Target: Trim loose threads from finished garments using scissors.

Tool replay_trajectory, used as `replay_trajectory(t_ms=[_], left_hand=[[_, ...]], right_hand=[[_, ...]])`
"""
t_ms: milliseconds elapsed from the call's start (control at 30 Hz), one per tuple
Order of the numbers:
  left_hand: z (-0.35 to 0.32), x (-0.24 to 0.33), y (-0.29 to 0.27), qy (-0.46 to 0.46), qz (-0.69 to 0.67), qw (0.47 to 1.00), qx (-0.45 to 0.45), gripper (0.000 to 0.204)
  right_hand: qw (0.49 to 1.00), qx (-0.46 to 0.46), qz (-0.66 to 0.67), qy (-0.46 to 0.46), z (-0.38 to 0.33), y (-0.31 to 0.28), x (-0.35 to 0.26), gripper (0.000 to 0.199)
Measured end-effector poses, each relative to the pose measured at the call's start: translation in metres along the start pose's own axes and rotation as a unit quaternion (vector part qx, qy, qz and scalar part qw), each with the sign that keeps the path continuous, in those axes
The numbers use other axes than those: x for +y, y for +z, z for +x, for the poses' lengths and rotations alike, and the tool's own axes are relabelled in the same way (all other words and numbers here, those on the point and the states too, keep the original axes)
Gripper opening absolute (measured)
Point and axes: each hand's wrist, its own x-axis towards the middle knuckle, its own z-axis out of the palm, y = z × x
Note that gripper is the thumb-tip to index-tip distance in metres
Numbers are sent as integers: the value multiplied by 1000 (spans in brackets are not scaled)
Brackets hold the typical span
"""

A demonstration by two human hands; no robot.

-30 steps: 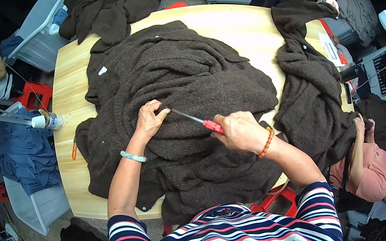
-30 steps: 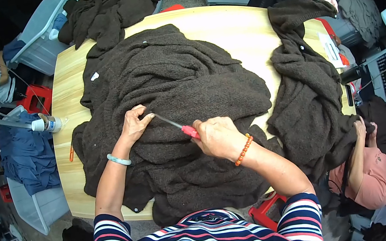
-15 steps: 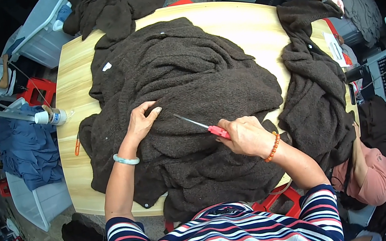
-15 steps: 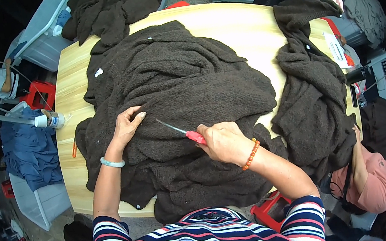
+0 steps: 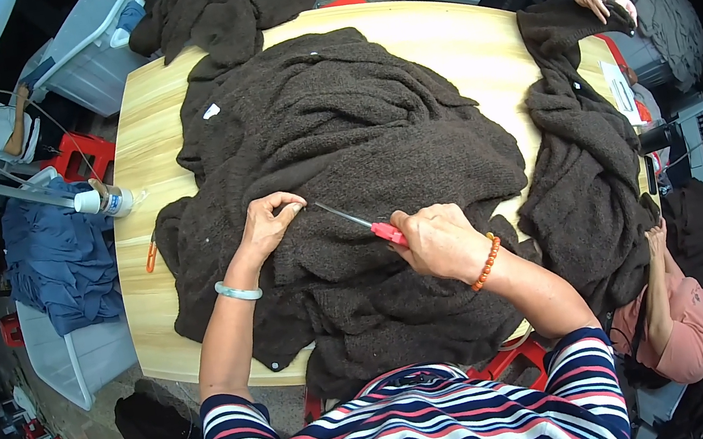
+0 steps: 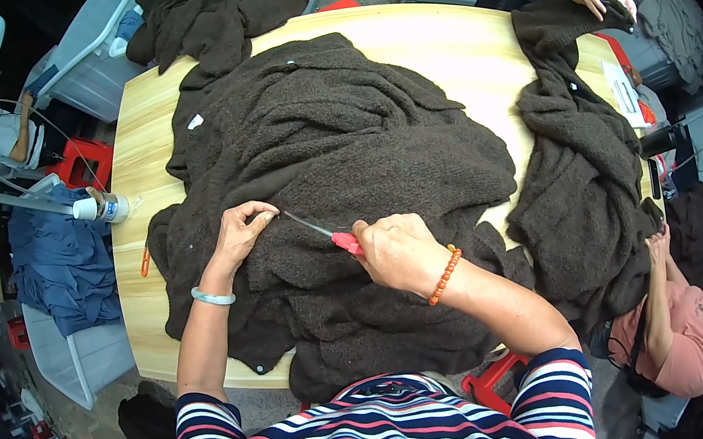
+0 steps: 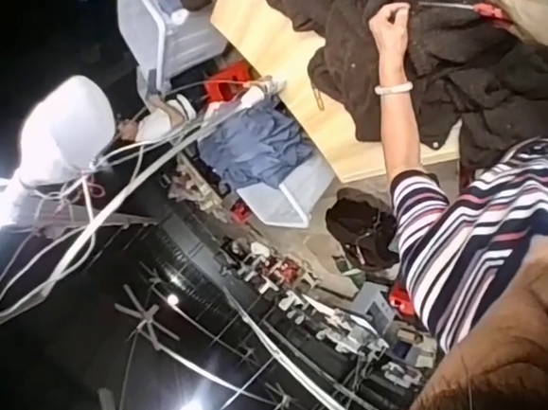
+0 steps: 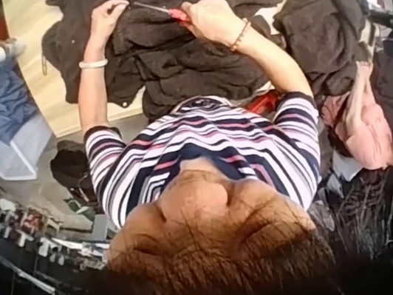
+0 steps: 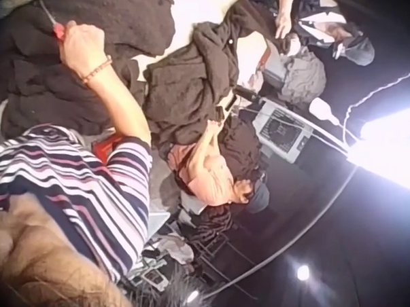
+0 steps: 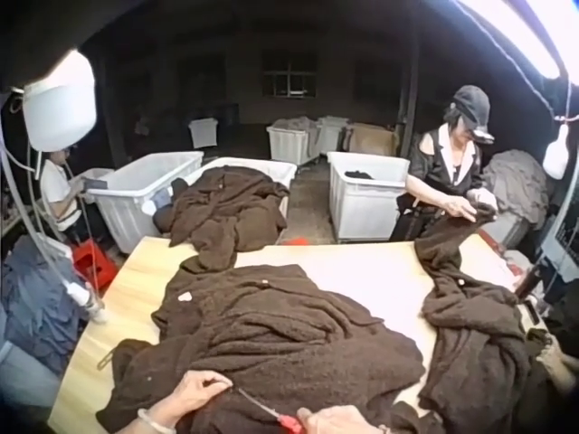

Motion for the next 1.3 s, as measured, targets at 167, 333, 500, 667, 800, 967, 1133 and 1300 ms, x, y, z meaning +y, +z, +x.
replay_trajectory(t_ms=[167,333,500,667,800,967,1133,1300], left_hand=[[-2,-21,-4,21,-34,999,19,23],[-3,-13,-2,-22,17,999,41,47],[6,-3,-2,-83,-63,995,-9,27],[1,-8,0,-67,-87,993,-30,12],[-5,-4,-4,-78,-124,989,-31,9],[-8,-10,-7,-69,-176,981,-32,9],[-11,-9,-8,-91,-261,961,-23,9],[-16,3,-4,-135,-338,931,3,9]], right_hand=[[1000,-1,6,-9,-1,-1,-5,22],[1000,-7,8,19,-5,4,1,21],[1000,2,15,25,-7,10,-1,22],[1000,-7,-2,21,-7,13,-1,23],[1000,-2,2,3,-6,10,-6,23],[999,-19,16,-21,-3,8,-12,22],[1000,13,-11,13,1,9,-8,23],[999,-35,25,0,-5,7,-11,25]])
